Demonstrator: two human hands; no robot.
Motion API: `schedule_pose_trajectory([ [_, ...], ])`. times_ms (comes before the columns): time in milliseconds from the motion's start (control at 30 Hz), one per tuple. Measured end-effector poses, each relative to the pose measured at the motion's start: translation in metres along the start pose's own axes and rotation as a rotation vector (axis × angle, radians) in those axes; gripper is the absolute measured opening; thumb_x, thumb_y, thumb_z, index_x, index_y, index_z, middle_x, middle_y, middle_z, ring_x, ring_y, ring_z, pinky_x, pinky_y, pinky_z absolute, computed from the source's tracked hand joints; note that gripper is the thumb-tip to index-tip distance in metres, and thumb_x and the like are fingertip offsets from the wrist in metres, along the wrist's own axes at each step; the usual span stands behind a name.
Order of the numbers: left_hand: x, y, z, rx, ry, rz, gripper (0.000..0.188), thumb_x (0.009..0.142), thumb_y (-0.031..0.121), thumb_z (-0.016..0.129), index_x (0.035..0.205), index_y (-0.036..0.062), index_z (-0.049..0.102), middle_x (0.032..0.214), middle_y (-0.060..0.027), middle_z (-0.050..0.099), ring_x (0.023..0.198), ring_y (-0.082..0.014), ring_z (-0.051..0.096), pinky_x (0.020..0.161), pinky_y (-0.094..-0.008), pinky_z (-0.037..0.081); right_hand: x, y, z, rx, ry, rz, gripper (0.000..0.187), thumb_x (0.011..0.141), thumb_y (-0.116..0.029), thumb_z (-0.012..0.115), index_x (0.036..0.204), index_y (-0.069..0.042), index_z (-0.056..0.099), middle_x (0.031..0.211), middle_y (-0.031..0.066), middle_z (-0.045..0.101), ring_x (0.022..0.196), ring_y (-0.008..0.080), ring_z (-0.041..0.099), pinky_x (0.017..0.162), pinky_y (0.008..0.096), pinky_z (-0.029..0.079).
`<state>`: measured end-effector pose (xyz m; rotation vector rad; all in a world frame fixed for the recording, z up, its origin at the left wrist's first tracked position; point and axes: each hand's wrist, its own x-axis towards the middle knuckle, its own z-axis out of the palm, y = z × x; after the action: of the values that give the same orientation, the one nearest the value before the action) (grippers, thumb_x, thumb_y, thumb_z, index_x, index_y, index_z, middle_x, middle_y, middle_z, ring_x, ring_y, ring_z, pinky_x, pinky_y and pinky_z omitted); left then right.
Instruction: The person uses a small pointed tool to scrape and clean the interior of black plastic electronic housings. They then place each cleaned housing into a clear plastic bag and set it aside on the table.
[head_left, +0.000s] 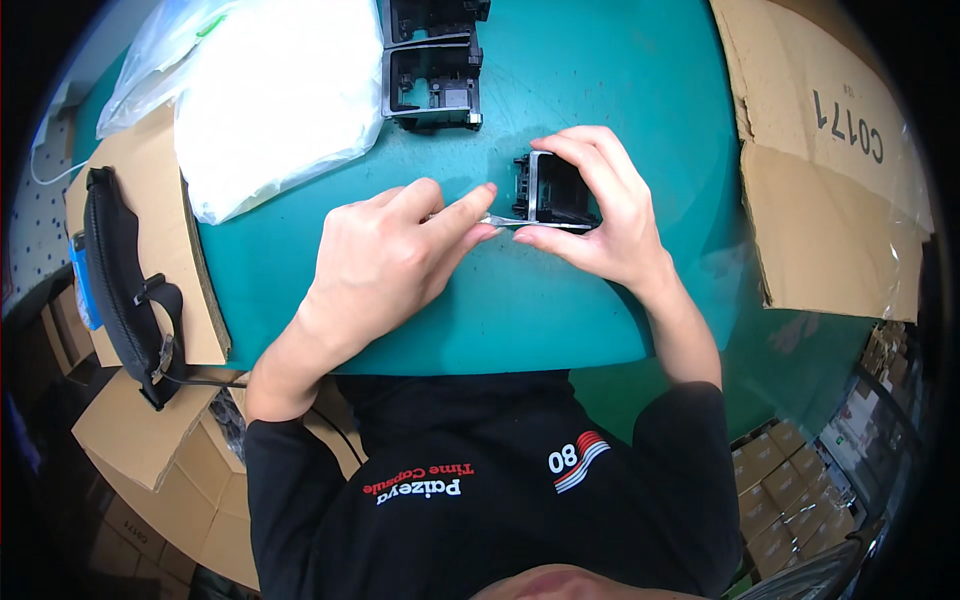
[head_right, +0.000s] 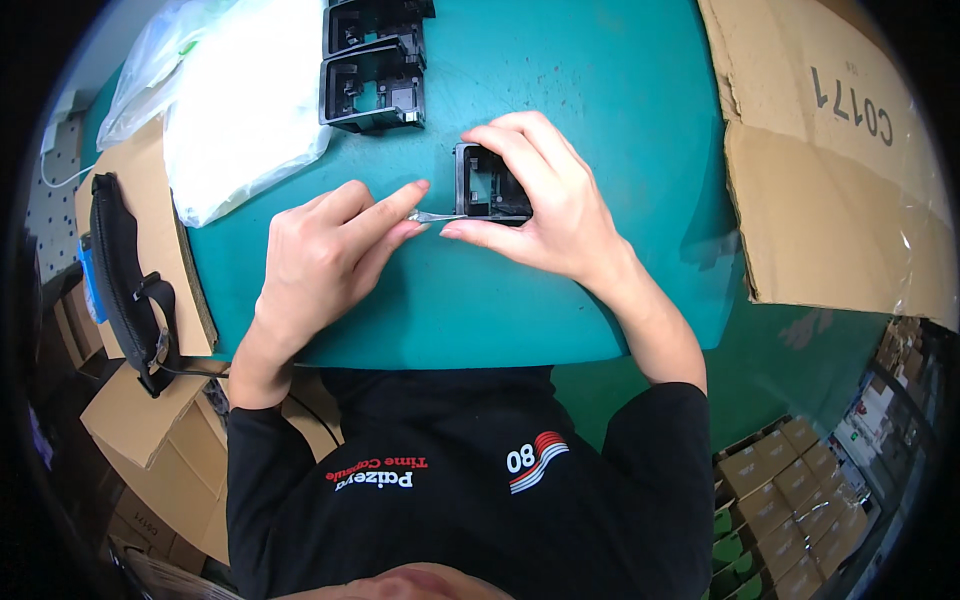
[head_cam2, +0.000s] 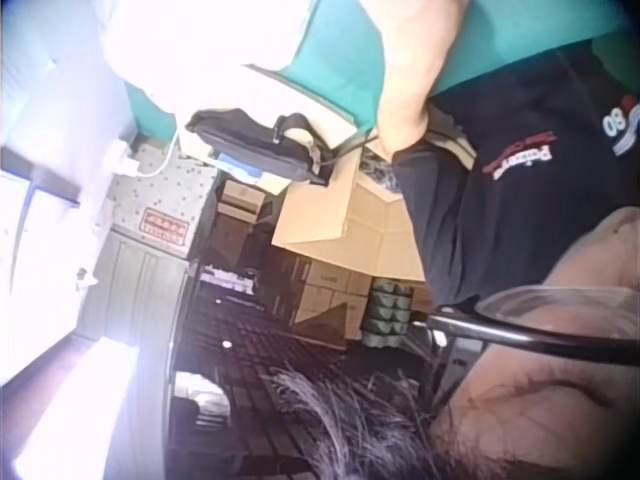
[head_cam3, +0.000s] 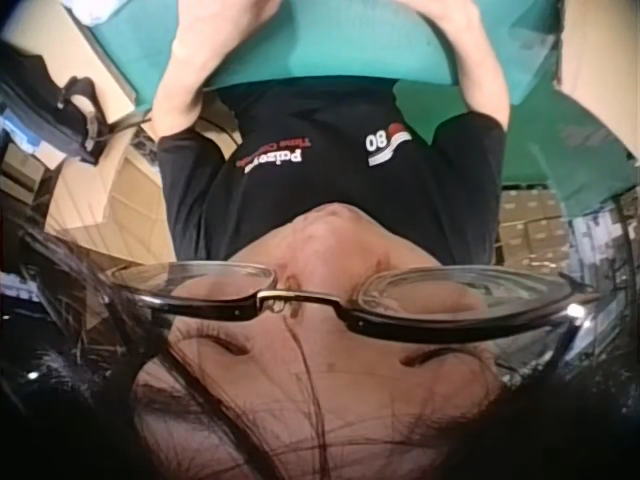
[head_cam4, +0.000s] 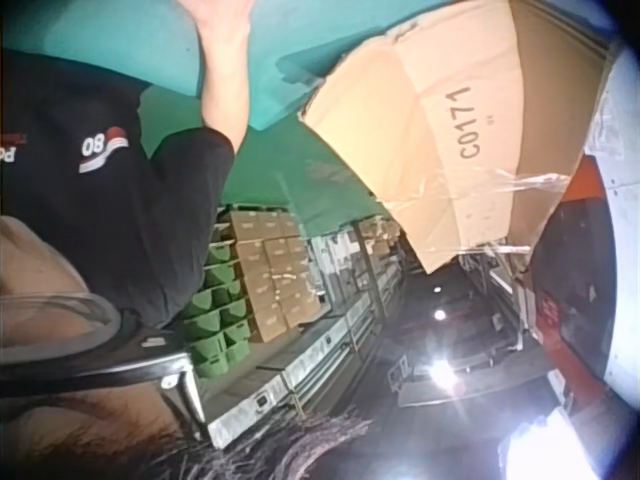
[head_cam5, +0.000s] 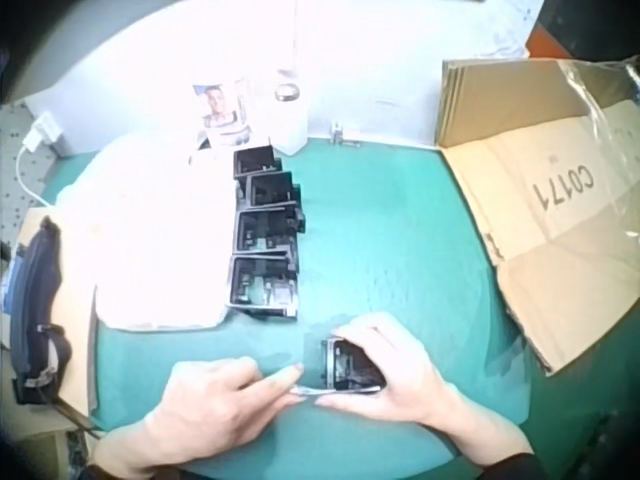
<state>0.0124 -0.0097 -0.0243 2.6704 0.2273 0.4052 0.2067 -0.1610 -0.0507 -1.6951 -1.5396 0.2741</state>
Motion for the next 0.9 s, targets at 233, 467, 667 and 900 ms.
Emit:
schedule_pose_trajectory([
  [233,-0.0002,-0.0004,0.0008,-0.033,-0.008,-0.026,0.03,0.085,0.023,0.077,0.114,0.0153,0.075,0.067,-0.0022,0.049,0.051,-0.0186,0.052,0.047,-0.0336,0.042,0.0006,0.0008,0.0008,0.006,0.003,-0.003,0.066,0.064,-0.029,0.094,0.115,0.0,0.064,0.109,0.0148,0.064,0.097,0.0314,0.065,0.084,0.038,0.055],
  [467,0.0016,0.0004,-0.0022,-0.021,-0.049,-0.042,0.026,0.085,0.023,0.077,0.11,0.0148,0.075,0.067,-0.0029,0.051,0.05,-0.0205,0.054,0.047,-0.035,0.042,0.0023,0.0006,-0.0007,0.017,-0.013,0.001,0.064,0.065,-0.029,0.093,0.114,0.0,0.063,0.108,0.0149,0.064,0.097,0.0321,0.064,0.084,0.0387,0.055],
  [667,0.0041,-0.0006,-0.0023,-0.04,-0.069,-0.043,0.022,0.085,0.023,0.077,0.104,0.0139,0.076,0.066,-0.0033,0.05,0.05,-0.0218,0.054,0.047,-0.0354,0.042,0.0038,0.0,-0.0012,0.027,-0.019,0.0,0.065,0.065,-0.029,0.093,0.114,0.0,0.063,0.108,0.0152,0.064,0.097,0.0325,0.064,0.084,0.0391,0.054],
  [900,0.0083,0.0009,-0.001,0.021,-0.066,-0.07,0.021,0.085,0.024,0.077,0.103,0.014,0.075,0.066,-0.0038,0.05,0.049,-0.0226,0.054,0.047,-0.0358,0.042,0.0047,-0.0002,-0.0007,0.034,-0.034,0.003,0.064,0.065,-0.028,0.093,0.114,0.0,0.063,0.108,0.0152,0.064,0.097,0.0326,0.064,0.084,0.039,0.054],
])
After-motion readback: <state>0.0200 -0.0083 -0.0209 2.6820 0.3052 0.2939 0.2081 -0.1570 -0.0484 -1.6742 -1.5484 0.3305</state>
